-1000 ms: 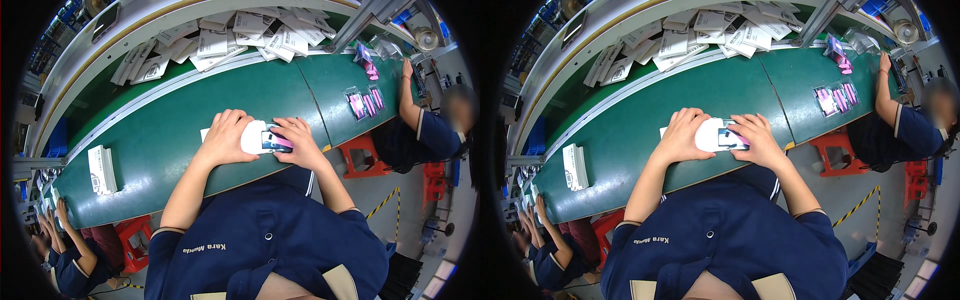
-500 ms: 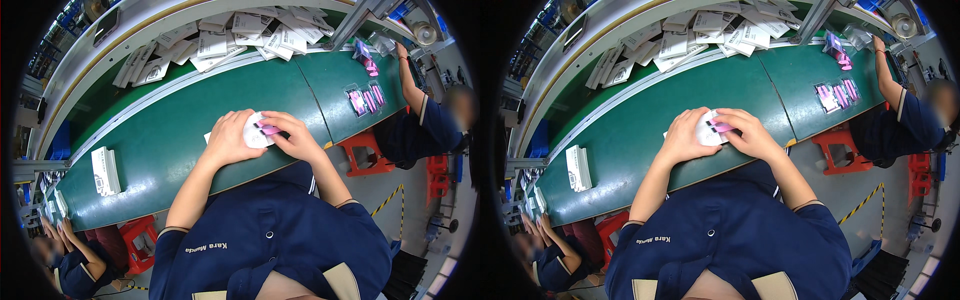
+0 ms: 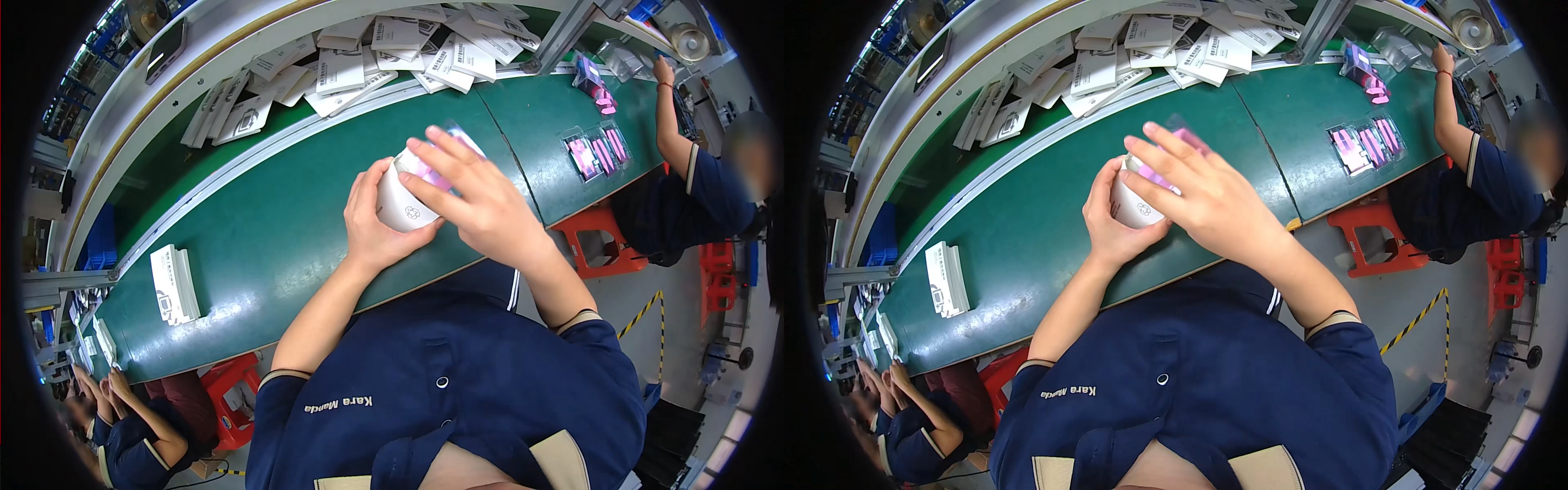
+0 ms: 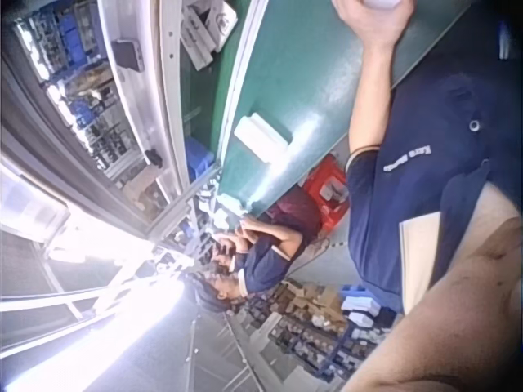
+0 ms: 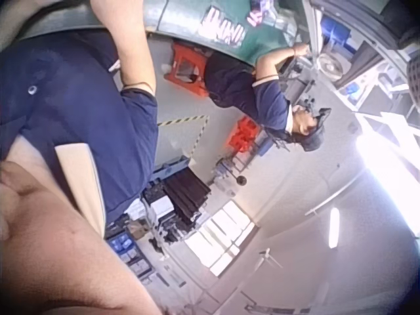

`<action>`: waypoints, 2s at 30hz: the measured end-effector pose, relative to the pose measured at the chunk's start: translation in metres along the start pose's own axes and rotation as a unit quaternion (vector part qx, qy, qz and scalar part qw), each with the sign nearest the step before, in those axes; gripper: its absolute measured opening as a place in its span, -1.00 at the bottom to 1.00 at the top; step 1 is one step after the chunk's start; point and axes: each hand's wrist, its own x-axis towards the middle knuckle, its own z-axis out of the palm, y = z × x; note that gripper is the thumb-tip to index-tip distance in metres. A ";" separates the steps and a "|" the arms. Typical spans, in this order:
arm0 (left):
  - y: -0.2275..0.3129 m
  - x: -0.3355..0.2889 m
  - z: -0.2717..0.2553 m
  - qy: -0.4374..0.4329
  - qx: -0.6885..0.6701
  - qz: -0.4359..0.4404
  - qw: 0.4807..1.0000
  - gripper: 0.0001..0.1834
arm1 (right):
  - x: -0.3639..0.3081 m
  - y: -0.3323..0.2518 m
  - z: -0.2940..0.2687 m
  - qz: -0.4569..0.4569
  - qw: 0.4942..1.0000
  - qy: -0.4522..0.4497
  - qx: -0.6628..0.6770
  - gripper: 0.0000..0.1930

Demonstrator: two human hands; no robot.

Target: Putting small purple components into white paper packets on an assembly line.

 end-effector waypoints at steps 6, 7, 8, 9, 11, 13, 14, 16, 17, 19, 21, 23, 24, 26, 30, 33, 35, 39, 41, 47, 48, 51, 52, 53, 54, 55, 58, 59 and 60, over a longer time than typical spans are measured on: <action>-0.004 -0.004 0.009 0.081 -0.199 0.000 0.977 0.05 | 0.003 0.011 -0.006 0.034 0.976 0.184 0.107 -0.40; -0.004 -0.006 0.010 0.082 -0.198 -0.001 0.977 0.05 | 0.003 0.006 -0.002 0.072 0.964 0.181 0.182 -0.43; -0.006 -0.010 0.012 0.092 -0.215 0.004 0.972 0.08 | 0.002 0.000 0.001 0.110 0.944 0.176 0.256 -0.46; -0.007 -0.012 0.013 0.103 -0.232 0.008 0.967 0.10 | 0.001 -0.005 0.002 0.116 0.948 0.162 0.247 -0.49; -0.010 -0.012 0.013 0.114 -0.224 0.029 0.968 0.12 | 0.002 -0.008 0.003 0.092 0.953 0.144 0.249 -0.51; -0.008 -0.012 0.011 0.112 -0.219 0.048 0.968 0.15 | 0.001 -0.011 0.007 0.066 0.954 0.139 0.256 -0.54; -0.008 -0.013 0.010 0.112 -0.219 0.047 0.968 0.15 | 0.000 -0.013 0.010 0.067 0.954 0.139 0.257 -0.54; -0.008 -0.011 0.009 0.139 -0.236 0.043 0.961 0.16 | 0.001 -0.019 0.017 0.142 0.898 0.183 0.375 -0.58; -0.010 -0.012 0.008 0.138 -0.240 0.046 0.960 0.16 | 0.000 -0.021 0.022 0.141 0.897 0.182 0.376 -0.58; -0.010 -0.013 0.017 0.175 -0.243 0.036 0.953 0.16 | -0.006 -0.022 0.033 0.232 0.783 0.049 0.575 -0.62; -0.010 -0.014 0.024 0.227 -0.237 0.024 0.944 0.07 | -0.007 -0.021 0.051 0.320 0.688 0.064 0.648 -0.62; -0.016 -0.016 0.021 0.203 -0.199 0.031 0.958 0.01 | -0.009 -0.024 0.064 0.400 0.557 0.138 0.715 -0.67; -0.015 -0.014 0.019 0.178 -0.164 0.041 0.969 -0.05 | -0.008 -0.026 0.067 0.400 0.556 0.139 0.715 -0.67; -0.010 -0.010 0.012 0.187 -0.184 0.061 0.963 -0.26 | -0.003 -0.031 0.075 0.323 0.641 0.222 0.659 -0.71; 0.011 0.003 -0.020 0.122 -0.454 -0.104 0.877 -0.75 | -0.011 -0.006 0.101 0.009 0.927 0.295 0.230 -0.78; 0.014 0.003 -0.022 0.105 -0.452 -0.078 0.883 -0.77 | -0.017 -0.017 0.097 0.087 0.913 0.269 0.294 -0.84; 0.016 0.003 -0.023 0.110 -0.437 -0.085 0.888 -0.77 | -0.017 -0.024 0.095 0.188 0.863 0.235 0.406 -0.85; 0.016 0.000 -0.020 0.125 -0.426 -0.095 0.891 -0.78 | -0.014 -0.029 0.094 0.211 0.704 0.251 0.630 -0.80; 0.007 0.000 -0.021 0.115 -0.405 -0.058 0.905 -0.80 | -0.011 -0.027 0.097 0.204 0.706 0.261 0.626 -0.77; -0.023 -0.011 -0.036 0.084 -0.130 0.102 0.983 -0.73 | -0.038 -0.003 0.129 0.061 0.919 0.270 0.280 -0.59; -0.016 -0.009 -0.037 0.087 -0.130 0.103 0.982 -0.73 | -0.040 -0.006 0.129 0.068 0.920 0.267 0.278 -0.64; -0.007 -0.014 -0.053 0.084 -0.416 -0.394 0.815 -0.20 | -0.036 -0.009 0.097 -0.123 0.976 0.138 0.119 -0.73; -0.003 -0.012 -0.065 0.003 -0.407 -0.449 0.795 -0.20 | -0.028 -0.010 0.100 -0.167 0.970 0.107 0.139 -0.81; -0.009 -0.020 -0.071 0.004 -0.338 -0.389 0.857 -0.21 | -0.032 0.002 0.111 -0.168 0.970 0.059 0.166 -0.81; -0.019 -0.029 -0.079 0.008 -0.264 -0.323 0.909 -0.22 | -0.032 0.020 0.123 -0.172 0.966 0.010 0.191 -0.79; -0.031 -0.037 -0.091 0.055 -0.150 -0.279 0.947 -0.25 | -0.022 0.043 0.122 -0.103 0.987 0.007 0.122 -0.73; -0.067 -0.061 -0.145 0.120 -0.030 -0.315 0.941 -0.34 | 0.004 0.152 0.113 0.225 0.961 -0.084 -0.138 -0.49; -0.060 -0.059 -0.158 0.074 0.107 -0.343 0.930 -0.36 | 0.003 0.182 0.109 0.223 0.946 0.021 -0.234 -0.40; -0.052 -0.055 -0.168 0.031 0.245 -0.363 0.898 -0.37 | 0.008 0.193 0.107 0.213 0.913 0.127 -0.323 -0.32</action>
